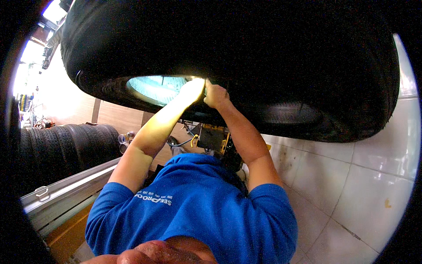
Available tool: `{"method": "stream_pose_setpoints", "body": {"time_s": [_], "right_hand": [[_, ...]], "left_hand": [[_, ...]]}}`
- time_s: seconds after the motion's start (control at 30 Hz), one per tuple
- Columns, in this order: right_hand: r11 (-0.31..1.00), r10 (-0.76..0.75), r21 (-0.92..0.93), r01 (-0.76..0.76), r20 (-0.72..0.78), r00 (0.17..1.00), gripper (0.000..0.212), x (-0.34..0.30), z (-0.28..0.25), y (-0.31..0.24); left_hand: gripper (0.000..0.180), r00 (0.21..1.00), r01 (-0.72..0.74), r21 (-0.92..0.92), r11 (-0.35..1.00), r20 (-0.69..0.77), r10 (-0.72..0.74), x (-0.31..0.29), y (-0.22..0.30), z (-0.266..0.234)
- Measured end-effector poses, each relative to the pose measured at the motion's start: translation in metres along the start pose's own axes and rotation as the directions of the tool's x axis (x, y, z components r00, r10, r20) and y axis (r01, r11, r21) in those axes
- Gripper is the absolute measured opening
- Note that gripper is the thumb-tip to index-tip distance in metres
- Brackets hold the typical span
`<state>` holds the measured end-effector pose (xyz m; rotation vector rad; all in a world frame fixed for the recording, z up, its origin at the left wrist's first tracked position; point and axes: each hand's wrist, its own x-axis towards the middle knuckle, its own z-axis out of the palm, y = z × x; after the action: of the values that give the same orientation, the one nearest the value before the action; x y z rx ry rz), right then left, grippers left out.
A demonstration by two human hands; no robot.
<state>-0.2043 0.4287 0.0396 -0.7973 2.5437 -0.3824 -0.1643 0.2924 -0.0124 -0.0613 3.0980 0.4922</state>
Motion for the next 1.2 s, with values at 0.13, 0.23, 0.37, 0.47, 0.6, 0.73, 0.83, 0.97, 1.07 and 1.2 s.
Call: {"method": "stream_pose_setpoints", "body": {"time_s": [0.13,0.23,0.37,0.47,0.6,0.73,0.83,0.97,1.07,1.2], "right_hand": [[0.996,-0.086,-0.012,0.086,-0.082,0.993,0.079,0.002,0.003,0.0],[1.0,-0.03,0.003,0.03,-0.002,1.0,0.08,-0.001,-0.003,-0.008],[0.999,-0.031,-0.014,0.03,-0.022,0.999,0.082,0.002,0.003,-0.002],[0.998,0.005,-0.065,-0.011,-0.086,0.996,0.082,0.016,0.025,0.01],[1.0,0.014,-0.022,-0.013,0.038,0.999,0.081,0.011,0.005,-0.004],[1.0,0.004,-0.002,-0.004,0.046,0.999,0.08,0.003,-0.001,-0.005],[1.0,0.02,0.013,-0.02,0.031,0.999,0.079,0.01,0.006,0.004],[0.997,-0.071,0.008,0.071,0.076,0.995,0.077,0.002,-0.002,-0.002],[0.998,-0.058,0.027,0.056,0.051,0.997,0.075,0.0,0.001,0.002],[0.997,-0.075,0.005,0.075,0.009,0.997,0.072,-0.001,0.005,-0.001]], "left_hand": [[0.024,0.995,-0.094,0.072,0.993,-0.006,0.095,0.003,-0.01,-0.003],[0.023,0.999,-0.034,0.05,0.998,0.027,0.033,0.001,-0.006,-0.005],[0.026,0.997,-0.012,0.087,0.996,0.071,0.006,0.002,-0.003,-0.011],[0.026,0.991,-0.041,0.098,0.994,0.128,0.029,0.006,-0.004,-0.016],[0.024,0.995,0.067,-0.005,0.998,0.07,-0.066,0.003,-0.008,-0.006],[0.024,1.0,-0.023,0.025,0.999,0.017,0.023,-0.003,-0.002,-0.012],[0.022,0.991,-0.062,0.069,0.996,0.125,0.053,-0.002,0.007,-0.039],[0.021,0.988,-0.132,0.087,0.987,-0.069,0.139,-0.017,-0.01,-0.012],[0.02,0.987,-0.134,0.059,0.989,-0.081,0.139,-0.017,-0.002,-0.015],[0.02,0.986,-0.076,-0.03,0.997,-0.149,0.07,-0.012,-0.007,-0.005]]}}
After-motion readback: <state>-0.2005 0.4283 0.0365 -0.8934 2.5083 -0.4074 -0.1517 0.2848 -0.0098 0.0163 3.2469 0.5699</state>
